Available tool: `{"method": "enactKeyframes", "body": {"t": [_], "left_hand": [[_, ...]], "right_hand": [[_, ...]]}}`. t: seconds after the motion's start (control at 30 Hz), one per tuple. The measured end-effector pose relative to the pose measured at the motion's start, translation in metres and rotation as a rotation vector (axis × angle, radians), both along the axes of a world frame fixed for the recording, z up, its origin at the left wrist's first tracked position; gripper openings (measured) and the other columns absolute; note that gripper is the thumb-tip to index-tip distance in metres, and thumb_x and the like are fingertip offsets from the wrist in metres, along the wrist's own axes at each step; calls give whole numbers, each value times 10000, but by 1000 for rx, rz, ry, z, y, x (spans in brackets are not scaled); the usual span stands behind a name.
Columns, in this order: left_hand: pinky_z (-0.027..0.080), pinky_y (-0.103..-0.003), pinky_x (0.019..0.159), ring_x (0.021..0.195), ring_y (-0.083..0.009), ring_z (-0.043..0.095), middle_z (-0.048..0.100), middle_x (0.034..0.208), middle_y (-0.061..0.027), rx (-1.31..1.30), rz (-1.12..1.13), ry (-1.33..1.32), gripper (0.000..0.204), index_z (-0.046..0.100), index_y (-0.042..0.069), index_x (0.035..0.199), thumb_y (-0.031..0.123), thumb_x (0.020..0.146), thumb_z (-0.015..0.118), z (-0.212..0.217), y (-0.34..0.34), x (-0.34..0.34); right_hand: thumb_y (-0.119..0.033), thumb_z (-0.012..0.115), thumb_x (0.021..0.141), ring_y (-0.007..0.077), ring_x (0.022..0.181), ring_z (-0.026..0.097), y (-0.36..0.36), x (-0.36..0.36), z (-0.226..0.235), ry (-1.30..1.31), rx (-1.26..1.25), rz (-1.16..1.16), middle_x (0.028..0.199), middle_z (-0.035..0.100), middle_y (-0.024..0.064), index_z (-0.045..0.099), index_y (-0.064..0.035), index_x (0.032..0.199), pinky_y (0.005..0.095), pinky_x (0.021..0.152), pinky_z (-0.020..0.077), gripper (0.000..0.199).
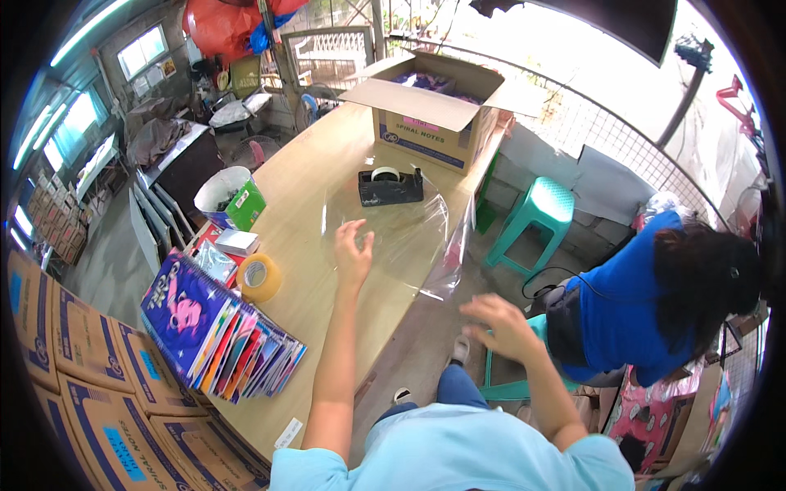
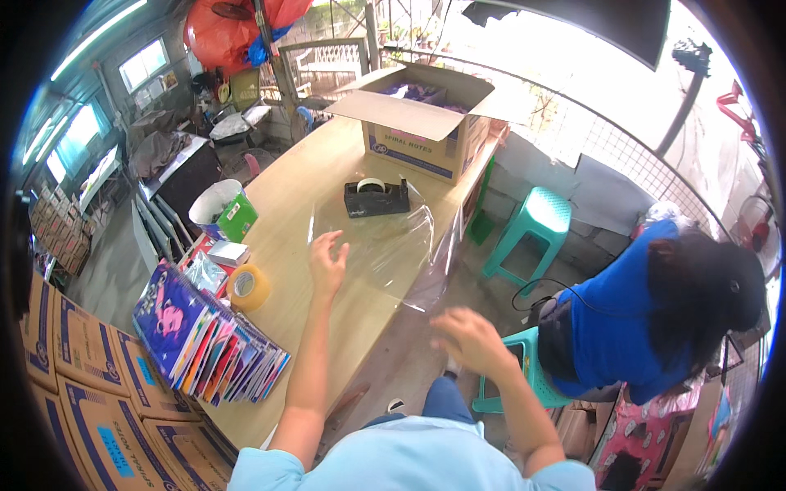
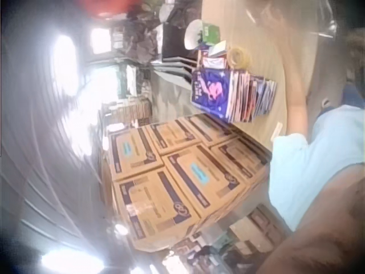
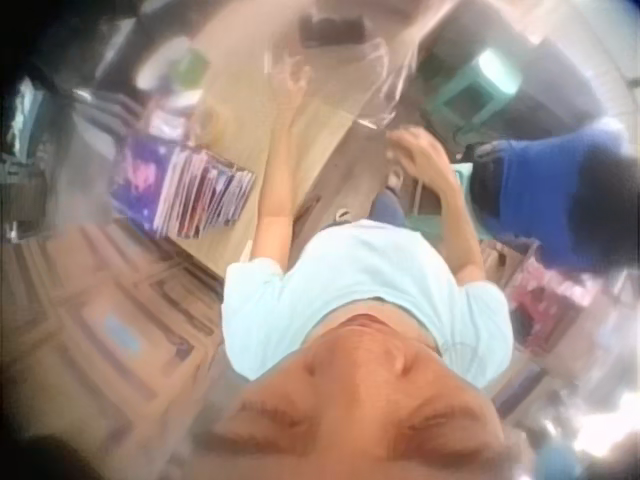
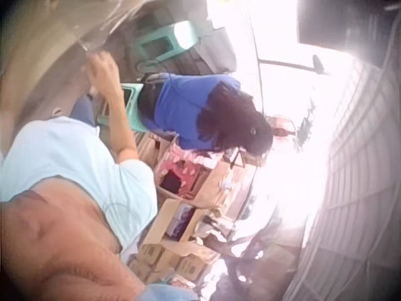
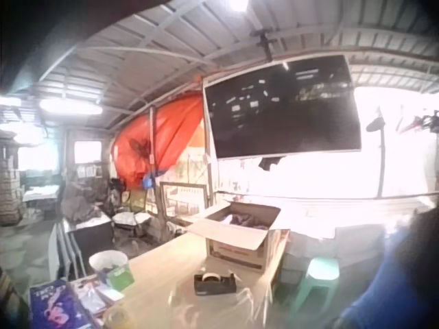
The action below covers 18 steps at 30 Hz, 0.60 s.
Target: The person wraps spiral notebooks in clear plastic film on a wooden table. They place a notebook on the film, fold the film over, and smooth it down. The person repeats this process for multiple notebooks, placing the wrapped items into a cardboard box.
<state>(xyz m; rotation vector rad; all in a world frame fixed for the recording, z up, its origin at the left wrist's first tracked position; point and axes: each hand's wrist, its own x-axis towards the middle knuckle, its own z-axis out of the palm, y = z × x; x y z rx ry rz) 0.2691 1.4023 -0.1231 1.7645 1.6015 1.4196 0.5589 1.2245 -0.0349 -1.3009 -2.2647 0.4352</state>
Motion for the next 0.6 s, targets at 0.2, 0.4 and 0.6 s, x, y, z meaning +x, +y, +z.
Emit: {"method": "enactKeyframes", "body": {"t": [0.2, 0.4, 0.6], "left_hand": [[318, -548, 1069, 1331, -412, 366, 329, 1485, -226, -234, 150, 336, 484, 529, 54, 1297, 231, 862, 647, -135, 91, 101], [96, -695, 1091, 1438, -467, 123, 121, 1592, -180, -505, 129, 705, 911, 280, 204, 1516, 612, 783, 636, -138, 48, 113], [112, -669, 1105, 1436, -443, 161, 184, 1580, -152, -1036, 123, 817, 898, 332, 182, 1488, 501, 749, 730, -52, 60, 125]], "right_hand": [[-157, 630, 845, 311, 1098, 589, 283, -40, -94, -44, 144, 484, 1169, 619, 121, 636, -95, 1079, 417, 955, 465, 243], [-295, 608, 881, 274, 1306, 449, 411, 109, -227, -238, -75, 491, 1400, 494, 104, 493, -164, 1370, 467, 1055, 378, 519], [-418, 692, 794, 294, 1154, 581, 400, 183, -121, -937, -747, 295, 1231, 606, 143, 588, -138, 1264, 608, 845, 464, 556]]}}
